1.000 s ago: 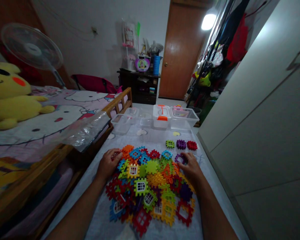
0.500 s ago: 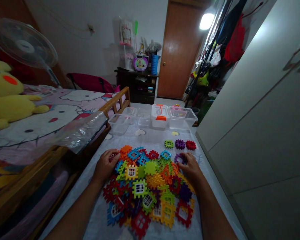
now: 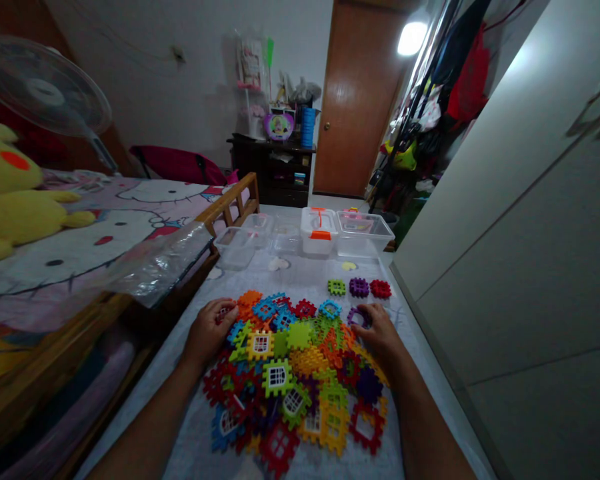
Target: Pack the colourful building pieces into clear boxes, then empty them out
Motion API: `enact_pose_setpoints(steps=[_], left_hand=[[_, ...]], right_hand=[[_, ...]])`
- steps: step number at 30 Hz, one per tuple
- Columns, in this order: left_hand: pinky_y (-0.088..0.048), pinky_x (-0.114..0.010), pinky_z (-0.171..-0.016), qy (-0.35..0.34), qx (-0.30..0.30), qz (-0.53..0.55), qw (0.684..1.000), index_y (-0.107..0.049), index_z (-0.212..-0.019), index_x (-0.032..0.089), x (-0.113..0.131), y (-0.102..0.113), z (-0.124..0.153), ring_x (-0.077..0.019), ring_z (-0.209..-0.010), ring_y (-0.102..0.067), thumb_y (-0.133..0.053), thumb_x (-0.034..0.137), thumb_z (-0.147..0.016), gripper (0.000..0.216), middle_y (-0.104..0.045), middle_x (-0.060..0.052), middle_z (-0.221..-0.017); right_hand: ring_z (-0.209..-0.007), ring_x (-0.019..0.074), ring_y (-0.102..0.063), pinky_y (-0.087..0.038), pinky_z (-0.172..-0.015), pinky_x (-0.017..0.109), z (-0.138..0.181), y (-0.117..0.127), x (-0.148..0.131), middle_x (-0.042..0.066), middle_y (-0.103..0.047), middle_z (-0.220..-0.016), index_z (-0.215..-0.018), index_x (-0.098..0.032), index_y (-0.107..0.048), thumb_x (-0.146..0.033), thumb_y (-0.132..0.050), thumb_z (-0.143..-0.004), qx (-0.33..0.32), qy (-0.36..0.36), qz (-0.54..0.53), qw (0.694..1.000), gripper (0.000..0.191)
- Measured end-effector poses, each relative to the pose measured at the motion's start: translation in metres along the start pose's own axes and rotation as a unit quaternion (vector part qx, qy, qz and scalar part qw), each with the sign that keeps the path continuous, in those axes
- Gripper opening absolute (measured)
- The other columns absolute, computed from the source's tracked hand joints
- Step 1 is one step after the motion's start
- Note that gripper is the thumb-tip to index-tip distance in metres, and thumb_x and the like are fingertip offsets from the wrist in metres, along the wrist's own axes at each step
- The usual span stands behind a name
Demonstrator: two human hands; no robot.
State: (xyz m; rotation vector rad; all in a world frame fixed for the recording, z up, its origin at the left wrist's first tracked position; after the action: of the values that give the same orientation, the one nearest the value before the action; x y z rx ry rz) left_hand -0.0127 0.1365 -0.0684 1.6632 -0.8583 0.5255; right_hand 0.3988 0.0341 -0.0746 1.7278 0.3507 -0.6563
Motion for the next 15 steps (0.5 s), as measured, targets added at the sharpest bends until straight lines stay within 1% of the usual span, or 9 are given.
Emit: enact_pose_setpoints(steps=[4,8,11,15], left_hand=[[-0.047,-0.04,-0.097,0.0,0.004,0.004,1.0,-0.066,-0.088,0.021,0.0005,-0.0001,-0.0001,-0.0252,-0.102,-0.062,-0.051,0.055,-0.081,0.038,-0.067,-0.008,-0.106],[-0.048,-0.039,-0.095,0.002,0.006,-0.005,1.0,-0.067,-0.088,0.021,-0.0007,-0.0004,-0.0002,-0.0256,-0.102,-0.062,-0.051,0.056,-0.081,0.039,-0.067,-0.008,-0.106],[-0.049,-0.038,-0.092,-0.001,0.008,-0.011,1.0,-0.067,-0.088,0.021,0.0011,0.0005,0.0,-0.0255,-0.099,-0.062,-0.051,0.056,-0.081,0.039,-0.068,-0.008,-0.104],[-0.05,-0.036,-0.089,-0.008,0.014,-0.007,1.0,-0.067,-0.088,0.022,0.0033,0.0018,0.0002,-0.0244,-0.096,-0.063,-0.051,0.056,-0.081,0.038,-0.068,-0.007,-0.103]], right_hand=[[-0.101,0.0243,-0.055,-0.045,-0.093,0.036,-0.0017,-0.0005,-0.0008,0.006,-0.058,-0.103,-0.11,-0.021,-0.068,-0.031,-0.07,-0.066,0.008,-0.003,0.01,1.0,0.045],[-0.097,0.0243,-0.056,-0.045,-0.092,0.036,-0.0022,-0.0005,-0.0017,0.006,-0.058,-0.098,-0.106,-0.021,-0.069,-0.03,-0.07,-0.064,0.018,-0.005,0.02,1.0,0.043],[-0.096,0.024,-0.057,-0.046,-0.091,0.036,-0.0016,-0.0004,-0.0008,0.005,-0.058,-0.097,-0.104,-0.022,-0.069,-0.031,-0.069,-0.065,0.024,-0.002,0.0,1.0,0.041],[-0.096,0.0239,-0.058,-0.047,-0.088,0.036,-0.0011,-0.0001,0.0014,0.006,-0.059,-0.097,-0.104,-0.021,-0.068,-0.034,-0.069,-0.066,0.022,-0.001,-0.031,0.999,0.04]])
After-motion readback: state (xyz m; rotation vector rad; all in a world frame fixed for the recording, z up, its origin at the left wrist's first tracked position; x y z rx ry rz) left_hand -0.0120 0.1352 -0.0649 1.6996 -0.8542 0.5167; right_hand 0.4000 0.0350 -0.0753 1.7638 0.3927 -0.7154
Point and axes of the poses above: each hand's wrist, its own z-axis away from the middle knuckle, its own y-axis out of the back of the hand, x = y × z, the point moved 2 cm from there along -z, towards the middle knuckle
